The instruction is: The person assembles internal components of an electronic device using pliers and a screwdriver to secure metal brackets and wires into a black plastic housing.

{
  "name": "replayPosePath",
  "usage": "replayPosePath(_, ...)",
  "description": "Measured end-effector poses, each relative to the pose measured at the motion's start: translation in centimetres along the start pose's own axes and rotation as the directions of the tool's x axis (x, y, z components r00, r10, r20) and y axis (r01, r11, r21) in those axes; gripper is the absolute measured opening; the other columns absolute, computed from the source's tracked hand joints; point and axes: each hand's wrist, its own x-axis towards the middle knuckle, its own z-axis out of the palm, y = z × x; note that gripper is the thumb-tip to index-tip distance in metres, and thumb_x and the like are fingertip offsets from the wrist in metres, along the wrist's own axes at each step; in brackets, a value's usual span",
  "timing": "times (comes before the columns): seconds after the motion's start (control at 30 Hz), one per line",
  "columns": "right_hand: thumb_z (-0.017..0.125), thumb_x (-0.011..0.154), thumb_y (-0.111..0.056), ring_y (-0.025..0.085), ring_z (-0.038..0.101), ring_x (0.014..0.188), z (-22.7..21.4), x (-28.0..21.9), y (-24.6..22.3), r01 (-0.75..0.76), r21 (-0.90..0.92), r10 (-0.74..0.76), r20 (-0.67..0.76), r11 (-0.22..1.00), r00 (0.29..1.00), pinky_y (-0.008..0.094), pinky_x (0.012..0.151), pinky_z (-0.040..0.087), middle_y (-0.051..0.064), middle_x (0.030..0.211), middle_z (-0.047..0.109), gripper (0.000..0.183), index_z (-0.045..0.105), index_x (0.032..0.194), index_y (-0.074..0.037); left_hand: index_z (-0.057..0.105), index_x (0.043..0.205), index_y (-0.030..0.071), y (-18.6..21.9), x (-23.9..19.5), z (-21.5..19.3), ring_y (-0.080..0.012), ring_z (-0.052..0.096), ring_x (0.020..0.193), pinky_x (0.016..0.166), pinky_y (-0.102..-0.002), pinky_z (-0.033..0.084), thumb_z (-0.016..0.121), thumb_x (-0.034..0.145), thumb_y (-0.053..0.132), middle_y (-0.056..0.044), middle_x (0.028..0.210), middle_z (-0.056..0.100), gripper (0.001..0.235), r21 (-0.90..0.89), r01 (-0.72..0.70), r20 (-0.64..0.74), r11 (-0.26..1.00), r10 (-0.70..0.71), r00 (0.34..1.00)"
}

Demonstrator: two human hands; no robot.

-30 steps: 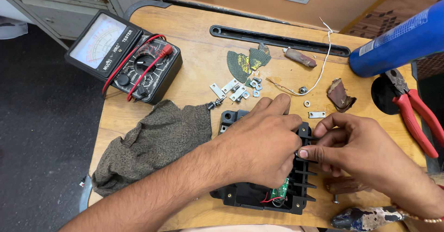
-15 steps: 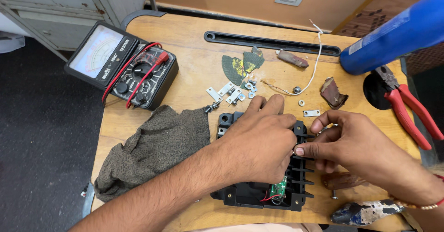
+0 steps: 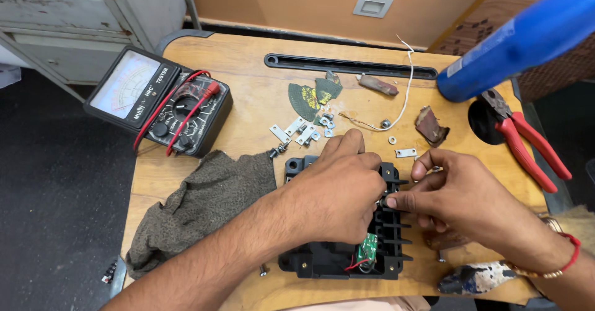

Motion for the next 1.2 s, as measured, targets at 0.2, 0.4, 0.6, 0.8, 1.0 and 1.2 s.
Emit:
replayPosePath(0.2, 0.085, 0.075, -0.008, 0.021, 0.048, 0.040, 0.0, 0.5, 0.0, -0.121, 0.117, 0.117, 0.044, 0.986, 0.992, 0.037, 0.034, 0.030, 0.015, 0.057, 0.056, 0.047, 0.048, 0.104, -0.003, 0.074, 0.073, -0.006, -0.4, -0.2, 0.1, -0.0411, 0.049, 0.110, 0.096, -0.048, 0.044, 0.075, 0.064, 0.011, -0.018, 0.092, 0.068, 0.019, -0.089, 0.005, -0.057, 0.996, -0.010, 0.998)
replayPosePath(0.4, 0.084, 0.078, -0.007, 0.020, 0.049, 0.041, -0.2, 1.1, 0.9, -0.126, 0.125, 0.119, 0.064, 0.984, 0.991, 0.036, 0.035, 0.031, 0.016, 0.058, 0.057, 0.044, 0.048, 0.104, -0.002, 0.077, 0.076, -0.005, -0.2, 0.0, 0.2, -0.0400, 0.049, 0.112, 0.099, -0.046, 0.043, 0.075, 0.062, 0.008, -0.020, 0.094, 0.067, 0.019, -0.058, 0.019, -0.016, 0.998, -0.020, 1.000)
replayPosePath(0.6, 0.086, 0.080, -0.008, 0.019, 0.054, 0.046, -0.1, 1.7, 0.8, -0.041, -0.004, 0.041, 0.053, 0.999, 0.998, 0.034, 0.038, 0.040, 0.018, 0.062, 0.064, 0.049, 0.046, 0.107, -0.002, 0.079, 0.077, -0.002, 0.4, 0.0, 0.3, -0.0390, 0.048, 0.113, 0.103, -0.048, 0.041, 0.074, 0.062, 0.005, -0.020, 0.100, 0.066, 0.017, 0.004, 0.024, -0.015, 1.000, -0.024, 1.000)
replayPosePath(0.8, 0.089, 0.082, -0.007, 0.021, 0.057, 0.047, 0.0, 1.2, -0.2, -0.054, -0.064, 0.057, 0.059, 0.997, 0.997, 0.034, 0.038, 0.042, 0.018, 0.064, 0.067, 0.046, 0.048, 0.102, 0.000, 0.077, 0.077, -0.005, 0.6, -0.2, 0.5, -0.0387, 0.049, 0.113, 0.101, -0.048, 0.042, 0.072, 0.068, 0.004, -0.020, 0.100, 0.066, 0.014, -0.026, 0.042, -0.063, 0.999, -0.044, 0.997)
replayPosePath(1.0, 0.088, 0.083, -0.007, 0.021, 0.056, 0.047, 0.0, 0.8, -1.4, -0.080, -0.085, 0.088, 0.091, 0.993, 0.992, 0.036, 0.036, 0.039, 0.019, 0.064, 0.065, 0.045, 0.050, 0.105, 0.000, 0.077, 0.074, -0.006, 0.4, -0.2, 0.6, -0.0387, 0.050, 0.112, 0.100, -0.048, 0.043, 0.072, 0.070, 0.005, -0.020, 0.095, 0.066, 0.013, -0.022, 0.034, -0.088, 0.999, -0.036, 0.995)
replayPosePath(1.2, 0.085, 0.080, -0.015, 0.021, 0.050, 0.046, 0.0, 0.3, -1.9, -0.169, -0.012, 0.169, 0.111, 0.986, 0.979, 0.038, 0.035, 0.029, 0.016, 0.060, 0.060, 0.044, 0.049, 0.102, -0.004, 0.076, 0.074, -0.006, 0.3, -0.4, 0.8, -0.0380, 0.051, 0.111, 0.101, -0.047, 0.043, 0.073, 0.073, 0.009, -0.019, 0.094, 0.067, 0.015, -0.022, 0.020, -0.101, 1.000, -0.022, 0.995)
